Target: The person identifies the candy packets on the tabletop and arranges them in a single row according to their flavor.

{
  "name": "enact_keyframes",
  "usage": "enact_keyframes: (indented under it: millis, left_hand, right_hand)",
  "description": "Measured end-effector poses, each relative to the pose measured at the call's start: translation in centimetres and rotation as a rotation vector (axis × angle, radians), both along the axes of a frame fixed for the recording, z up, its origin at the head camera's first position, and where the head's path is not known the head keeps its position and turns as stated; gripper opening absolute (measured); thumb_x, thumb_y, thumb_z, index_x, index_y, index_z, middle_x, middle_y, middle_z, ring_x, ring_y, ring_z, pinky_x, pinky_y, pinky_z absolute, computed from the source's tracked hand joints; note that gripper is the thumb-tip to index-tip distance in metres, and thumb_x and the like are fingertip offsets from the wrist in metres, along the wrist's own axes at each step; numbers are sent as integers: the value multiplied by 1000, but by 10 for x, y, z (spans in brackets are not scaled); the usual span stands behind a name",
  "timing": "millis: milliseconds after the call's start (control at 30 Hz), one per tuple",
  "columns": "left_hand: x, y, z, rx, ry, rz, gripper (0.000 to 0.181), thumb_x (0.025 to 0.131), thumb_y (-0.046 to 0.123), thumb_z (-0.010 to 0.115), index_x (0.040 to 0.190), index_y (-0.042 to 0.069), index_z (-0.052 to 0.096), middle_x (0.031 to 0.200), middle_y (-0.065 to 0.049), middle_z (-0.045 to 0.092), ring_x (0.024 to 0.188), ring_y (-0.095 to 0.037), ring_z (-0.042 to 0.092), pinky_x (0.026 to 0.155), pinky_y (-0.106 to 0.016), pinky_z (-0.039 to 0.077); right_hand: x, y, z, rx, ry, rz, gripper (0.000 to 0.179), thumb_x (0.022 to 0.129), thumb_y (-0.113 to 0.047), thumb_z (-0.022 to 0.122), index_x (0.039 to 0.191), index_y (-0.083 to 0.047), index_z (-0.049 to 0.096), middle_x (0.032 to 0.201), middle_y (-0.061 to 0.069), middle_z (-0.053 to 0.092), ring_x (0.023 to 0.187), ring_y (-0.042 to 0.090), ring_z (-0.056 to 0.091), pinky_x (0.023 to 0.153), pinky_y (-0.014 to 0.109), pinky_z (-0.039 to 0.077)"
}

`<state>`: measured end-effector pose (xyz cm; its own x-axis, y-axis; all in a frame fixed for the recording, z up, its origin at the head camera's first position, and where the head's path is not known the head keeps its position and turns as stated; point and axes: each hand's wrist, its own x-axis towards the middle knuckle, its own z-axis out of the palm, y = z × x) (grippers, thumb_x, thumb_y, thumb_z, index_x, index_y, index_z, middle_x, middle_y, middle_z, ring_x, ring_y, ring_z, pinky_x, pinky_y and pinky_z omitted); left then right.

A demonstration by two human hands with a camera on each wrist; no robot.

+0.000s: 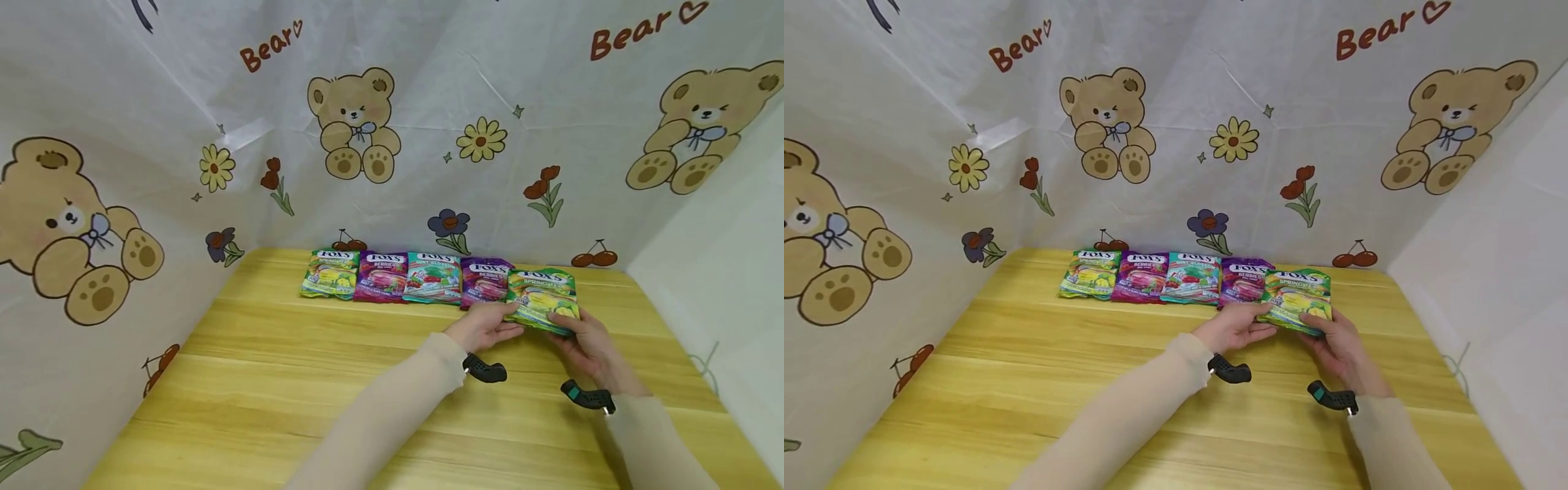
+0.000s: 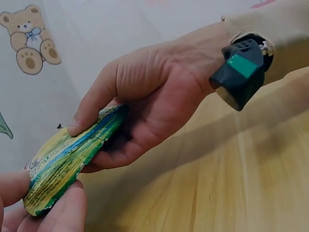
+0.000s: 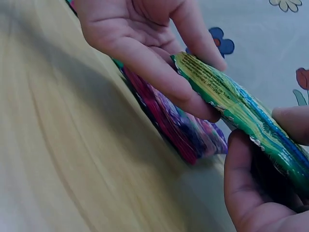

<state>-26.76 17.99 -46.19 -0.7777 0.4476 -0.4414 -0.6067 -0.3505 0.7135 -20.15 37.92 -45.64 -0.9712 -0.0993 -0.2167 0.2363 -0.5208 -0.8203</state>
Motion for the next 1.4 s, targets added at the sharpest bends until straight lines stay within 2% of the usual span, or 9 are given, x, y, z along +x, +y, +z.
enact_keyframes:
  millis: [133,267,467,733,833,1033,1167,1267,1400]
  left_hand:
    - [-1,8,2,17,-26,-5,35,102,7,63,135,-5,58,116,-18,71,119,-42,67,104,-46,57]
    - [-3,11,3,36,-55,-7,38,104,3,59,140,-7,55,122,-22,69,125,-45,63,109,-48,53]
    - [-6,18,1,-19,-34,4,43,102,1,61,143,-9,53,126,-24,68,123,-41,65,108,-46,54]
    - [-6,35,5,-146,-34,168,29,98,-4,65,126,-8,66,114,-25,72,108,-39,73,95,-44,61]
    - [-5,39,7,-173,-42,214,28,97,-5,65,125,-7,66,115,-24,72,106,-39,74,94,-43,62]
    - [-4,44,11,-195,-42,247,28,98,-7,62,126,-7,66,116,-23,72,99,-34,76,91,-39,64]
    - [-5,45,12,-180,-58,251,29,98,-8,61,127,-8,66,115,-24,72,99,-34,76,90,-38,64]
    - [-5,45,12,-162,-75,261,30,97,-9,61,127,-9,65,113,-26,72,103,-37,75,93,-40,63]
    - [-6,46,11,-139,-91,265,32,96,-11,61,129,-10,64,116,-28,70,107,-39,73,95,-43,62]
  right_hand:
    - [-7,7,0,14,-11,-15,73,105,-3,55,162,-20,12,110,-5,72,103,6,69,87,24,60]
    - [-12,11,-5,-6,-6,-25,85,106,-4,55,166,-17,-4,112,-6,71,105,5,67,88,24,59]
    - [-15,14,-11,-85,-64,-94,84,105,-6,56,166,-25,1,109,-6,71,102,5,67,89,25,59]
    - [-24,18,-19,-142,-142,-172,85,104,-10,60,166,-29,5,119,-6,60,104,7,66,107,26,52]
    - [-29,22,-18,-99,-170,-161,84,105,-13,59,167,-30,5,119,-7,58,103,4,65,104,24,55]
    - [-44,27,-13,38,-203,-168,88,102,-13,63,167,-24,5,96,-10,71,90,2,68,87,21,61]
    - [-53,28,-11,246,-216,-183,89,101,-14,67,167,-15,8,92,-14,67,83,-2,67,82,18,61]
    - [-57,29,-11,457,-210,-194,88,101,-20,68,166,-9,10,111,-9,60,86,-7,60,79,13,58]
    - [-59,31,-12,672,-207,-203,87,102,-28,65,165,-4,10,152,15,41,103,-1,53,77,10,53]
